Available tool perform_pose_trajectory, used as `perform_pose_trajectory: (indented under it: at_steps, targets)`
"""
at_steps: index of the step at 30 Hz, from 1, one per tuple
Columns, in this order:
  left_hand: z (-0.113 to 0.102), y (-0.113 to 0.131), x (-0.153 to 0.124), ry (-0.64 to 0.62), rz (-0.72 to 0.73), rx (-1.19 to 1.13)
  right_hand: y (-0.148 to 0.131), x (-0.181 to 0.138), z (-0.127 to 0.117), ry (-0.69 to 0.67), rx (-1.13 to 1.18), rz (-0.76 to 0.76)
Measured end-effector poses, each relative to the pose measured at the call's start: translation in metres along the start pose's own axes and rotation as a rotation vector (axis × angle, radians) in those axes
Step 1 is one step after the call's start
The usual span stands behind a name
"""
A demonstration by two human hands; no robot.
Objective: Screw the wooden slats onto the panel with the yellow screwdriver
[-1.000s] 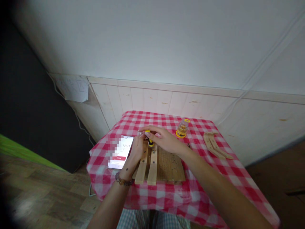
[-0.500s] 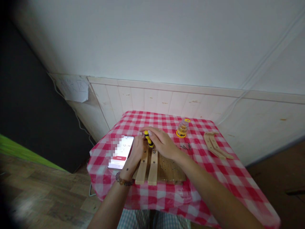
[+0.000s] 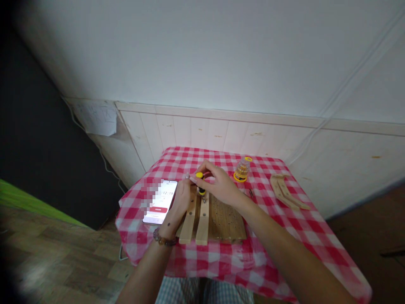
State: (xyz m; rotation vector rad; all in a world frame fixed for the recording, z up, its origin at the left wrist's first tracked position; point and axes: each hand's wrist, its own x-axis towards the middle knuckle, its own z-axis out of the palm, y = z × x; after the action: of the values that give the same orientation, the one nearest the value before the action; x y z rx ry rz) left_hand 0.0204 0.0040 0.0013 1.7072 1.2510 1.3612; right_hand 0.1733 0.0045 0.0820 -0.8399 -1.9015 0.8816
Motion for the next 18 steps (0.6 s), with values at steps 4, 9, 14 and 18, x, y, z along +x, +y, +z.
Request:
perform_pose_trajectory:
  at_steps: [4,9,14,18]
  targets:
    - [0.001,0.007,0.003,-0.003,-0.001,-0.029,0.007,-0.007,0.005,0.018,0.147,0.066]
    - [-0.001,0.009,0.005,-0.03,0.044,-0.019,0.006,-0.009,0.008,-0.03,0.145,0.093]
    - [-0.002,0.006,0.004,-0.024,0.099,0.032,0.006,-0.011,0.008,-0.148,0.049,0.042]
    - [0.001,-0.008,0.002,0.007,0.133,0.091,0.004,-0.013,0.006,-0.152,0.02,0.041]
